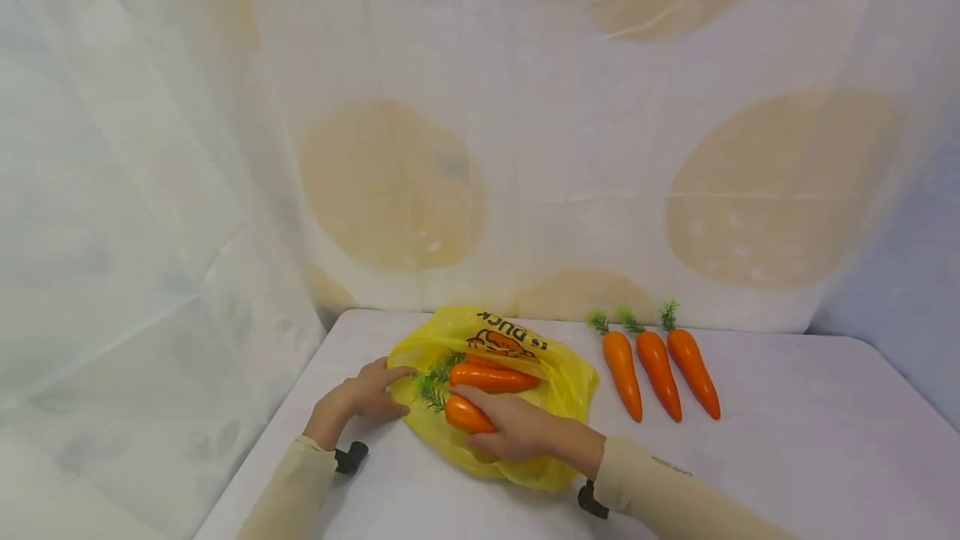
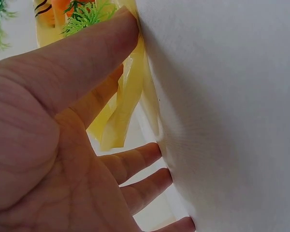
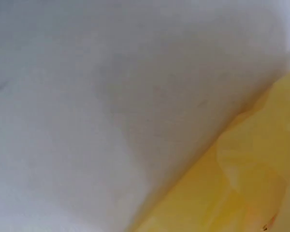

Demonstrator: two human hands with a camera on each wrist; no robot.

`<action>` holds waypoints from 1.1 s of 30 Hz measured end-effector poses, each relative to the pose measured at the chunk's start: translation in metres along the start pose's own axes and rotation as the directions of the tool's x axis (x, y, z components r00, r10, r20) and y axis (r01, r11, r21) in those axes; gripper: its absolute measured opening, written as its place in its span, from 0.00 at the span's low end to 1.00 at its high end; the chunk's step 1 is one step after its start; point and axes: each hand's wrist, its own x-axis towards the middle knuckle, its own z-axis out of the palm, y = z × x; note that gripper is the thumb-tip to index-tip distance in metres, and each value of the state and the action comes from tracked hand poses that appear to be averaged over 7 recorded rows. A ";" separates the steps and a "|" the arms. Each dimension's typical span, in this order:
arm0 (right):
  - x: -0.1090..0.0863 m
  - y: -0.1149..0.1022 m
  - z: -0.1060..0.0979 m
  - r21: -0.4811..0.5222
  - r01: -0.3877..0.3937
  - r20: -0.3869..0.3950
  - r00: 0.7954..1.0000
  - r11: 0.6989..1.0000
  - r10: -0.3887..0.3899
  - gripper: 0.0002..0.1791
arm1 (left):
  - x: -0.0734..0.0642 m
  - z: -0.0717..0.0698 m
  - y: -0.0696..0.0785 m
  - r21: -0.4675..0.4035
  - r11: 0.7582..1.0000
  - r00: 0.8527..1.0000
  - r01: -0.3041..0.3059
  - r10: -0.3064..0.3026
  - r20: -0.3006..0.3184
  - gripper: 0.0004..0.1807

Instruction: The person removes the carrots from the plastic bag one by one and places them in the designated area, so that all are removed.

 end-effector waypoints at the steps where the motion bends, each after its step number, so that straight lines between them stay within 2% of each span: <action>1: -0.001 -0.001 -0.001 -0.009 -0.006 -0.010 1.000 1.000 0.006 0.37 | 0.000 0.000 -0.001 0.001 1.000 1.000 -0.004 0.004 -0.002 0.32; 5: -0.003 -0.006 -0.004 -0.029 -0.003 -0.048 0.999 1.000 0.001 0.38 | 0.000 0.003 -0.003 -0.005 1.000 1.000 -0.007 0.007 -0.001 0.31; 11: -0.004 -0.013 -0.014 -0.052 0.077 -0.115 0.990 0.996 -0.083 0.38 | 0.000 0.004 -0.004 -0.004 1.000 1.000 -0.015 0.015 0.000 0.31; 16: -0.006 -0.017 -0.024 -0.062 0.101 -0.173 0.979 0.993 -0.110 0.38 | 0.001 0.005 -0.005 0.001 1.000 1.000 -0.017 0.017 -0.003 0.31; 22: -0.008 -0.016 -0.036 -0.047 0.134 -0.201 0.969 0.990 -0.141 0.38 | 0.000 0.004 -0.003 -0.006 1.000 1.000 -0.012 0.012 0.001 0.31; 33: -0.018 -0.006 -0.048 -0.004 0.133 -0.269 0.954 0.991 -0.130 0.37 | 0.002 0.005 -0.006 0.012 1.000 1.000 -0.029 0.029 -0.004 0.32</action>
